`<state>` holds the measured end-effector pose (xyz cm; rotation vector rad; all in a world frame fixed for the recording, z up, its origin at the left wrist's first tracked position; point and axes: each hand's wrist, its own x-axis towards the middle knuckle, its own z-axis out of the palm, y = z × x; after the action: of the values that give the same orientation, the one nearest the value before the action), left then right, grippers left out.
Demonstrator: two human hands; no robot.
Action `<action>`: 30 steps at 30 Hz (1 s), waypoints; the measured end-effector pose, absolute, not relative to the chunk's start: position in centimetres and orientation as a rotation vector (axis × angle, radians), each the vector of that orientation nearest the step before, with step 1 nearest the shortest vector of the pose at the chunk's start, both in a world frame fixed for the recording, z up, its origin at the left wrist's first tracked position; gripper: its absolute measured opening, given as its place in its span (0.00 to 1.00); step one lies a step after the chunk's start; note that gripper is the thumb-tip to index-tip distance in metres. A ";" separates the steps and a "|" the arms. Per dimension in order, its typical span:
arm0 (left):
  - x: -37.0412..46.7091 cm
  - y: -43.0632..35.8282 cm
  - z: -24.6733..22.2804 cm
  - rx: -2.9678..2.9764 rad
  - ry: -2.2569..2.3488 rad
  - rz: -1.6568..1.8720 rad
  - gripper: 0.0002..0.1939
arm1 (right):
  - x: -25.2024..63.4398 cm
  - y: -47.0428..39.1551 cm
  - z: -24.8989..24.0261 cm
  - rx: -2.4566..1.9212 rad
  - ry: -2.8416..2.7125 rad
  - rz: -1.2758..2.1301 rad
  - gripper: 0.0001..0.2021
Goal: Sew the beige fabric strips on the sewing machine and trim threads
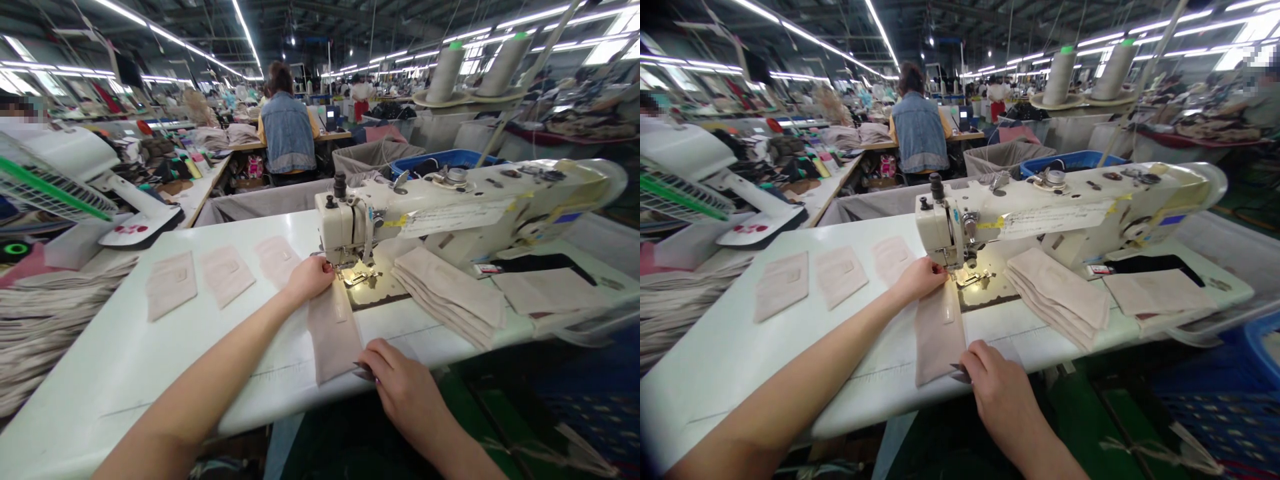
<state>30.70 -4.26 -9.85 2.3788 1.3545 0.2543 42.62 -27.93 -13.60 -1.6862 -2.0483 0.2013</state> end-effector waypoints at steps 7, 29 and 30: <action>25.8 -5.8 -9.3 2.806 1.339 0.428 0.17 | 43.1 -28.6 -13.8 -1.567 -2.112 0.045 0.25; 22.7 -18.1 -11.0 2.985 0.301 0.284 0.22 | 43.5 -27.5 -13.6 -1.607 -2.118 0.153 0.28; 22.8 -18.0 -10.8 2.982 0.298 0.285 0.22 | 43.5 -27.3 -13.5 -1.615 -2.116 0.160 0.28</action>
<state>22.81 -17.97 -10.82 2.9824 0.2981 0.2853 43.50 -27.33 -13.52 -1.6147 -2.1159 0.1605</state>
